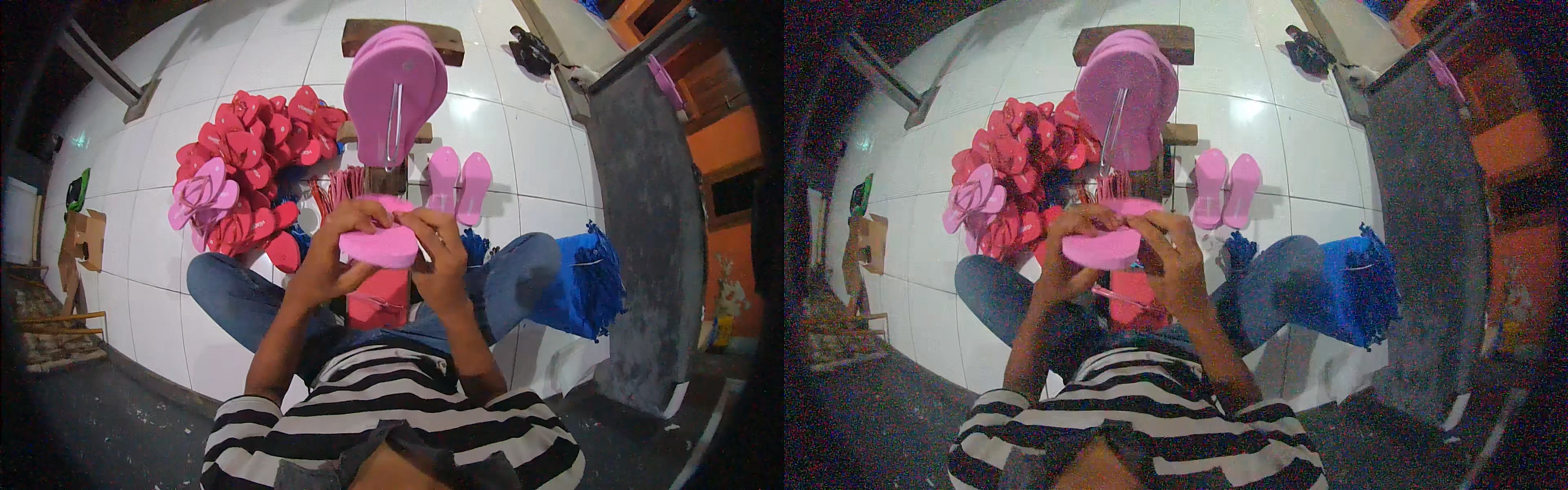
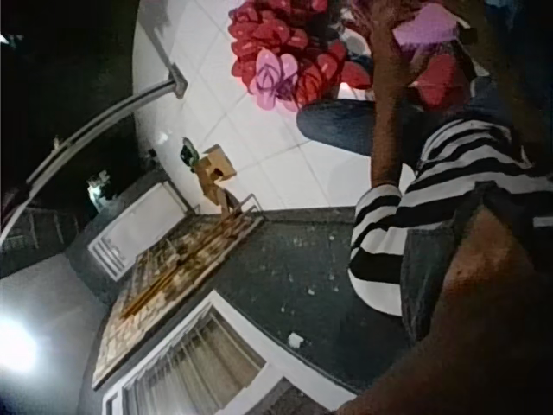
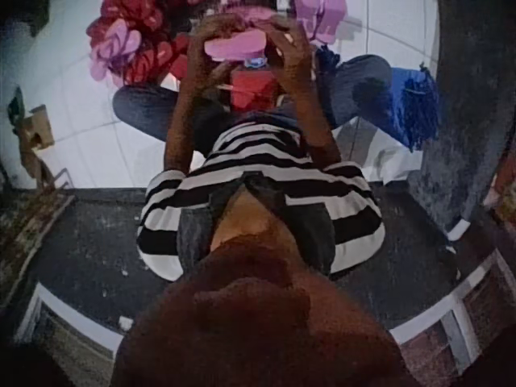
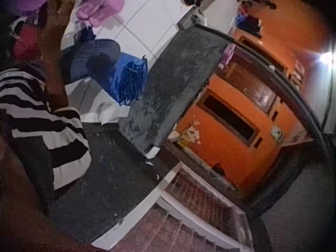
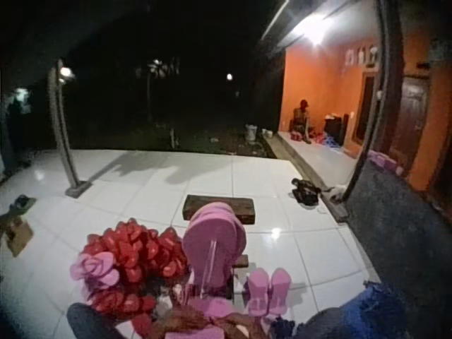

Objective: The person assembles flip-flops by pulling rubber straps through holes in the foam soles using a metal tool mounted on a wooden block, handling several soles and straps one at a time.

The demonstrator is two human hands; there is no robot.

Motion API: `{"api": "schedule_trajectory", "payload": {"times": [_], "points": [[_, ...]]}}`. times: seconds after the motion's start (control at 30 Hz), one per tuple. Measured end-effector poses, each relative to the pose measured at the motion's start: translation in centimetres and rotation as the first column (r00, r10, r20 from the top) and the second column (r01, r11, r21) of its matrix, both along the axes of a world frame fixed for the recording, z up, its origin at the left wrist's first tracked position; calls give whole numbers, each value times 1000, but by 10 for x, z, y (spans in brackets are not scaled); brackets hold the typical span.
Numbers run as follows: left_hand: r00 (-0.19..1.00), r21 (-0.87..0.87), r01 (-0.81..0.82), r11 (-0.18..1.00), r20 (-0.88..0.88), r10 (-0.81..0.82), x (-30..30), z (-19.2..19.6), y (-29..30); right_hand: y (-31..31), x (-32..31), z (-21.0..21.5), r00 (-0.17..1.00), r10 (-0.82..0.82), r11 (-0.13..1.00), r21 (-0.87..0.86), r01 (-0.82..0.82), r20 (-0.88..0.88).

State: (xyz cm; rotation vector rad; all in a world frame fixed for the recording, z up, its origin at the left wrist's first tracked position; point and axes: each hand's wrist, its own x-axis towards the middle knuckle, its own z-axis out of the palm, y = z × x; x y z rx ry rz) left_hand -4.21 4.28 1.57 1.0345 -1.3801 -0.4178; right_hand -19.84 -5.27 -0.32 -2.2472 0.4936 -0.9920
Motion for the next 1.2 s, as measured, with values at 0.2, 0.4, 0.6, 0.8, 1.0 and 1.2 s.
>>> {"api": "schedule_trajectory", "payload": {"times": [0.2, 0.4, 0.6, 0.8, 1.0, 1.2], "points": [[995, -342, -62, 938, 56, 86, 18, 1, -28, -9, 24, 34, 968, -51, 997, -45, 64, 244], [994, -417, -84, 905, 30, 106, 30, 2, -46, -15, 40, 38, 931, -95, 995, 5, 100, 353], [966, -357, -259, 897, -116, 232, 13, 35, -54, -15, 43, 51, 928, -181, 981, 131, 145, 327], [609, -122, -730, 672, 332, 721, 38, 58, -90, -50, 87, 49, 915, -362, 918, 241, 316, 180], [651, -153, -746, 648, 34, 758, 62, 35, -93, -47, 90, 20, 929, -348, 929, 180, 324, 126], [905, -80, -252, 965, 332, 264, 33, -24, -22, 40, 61, -81, 999, 10, 790, 613, 13, -34]]}}
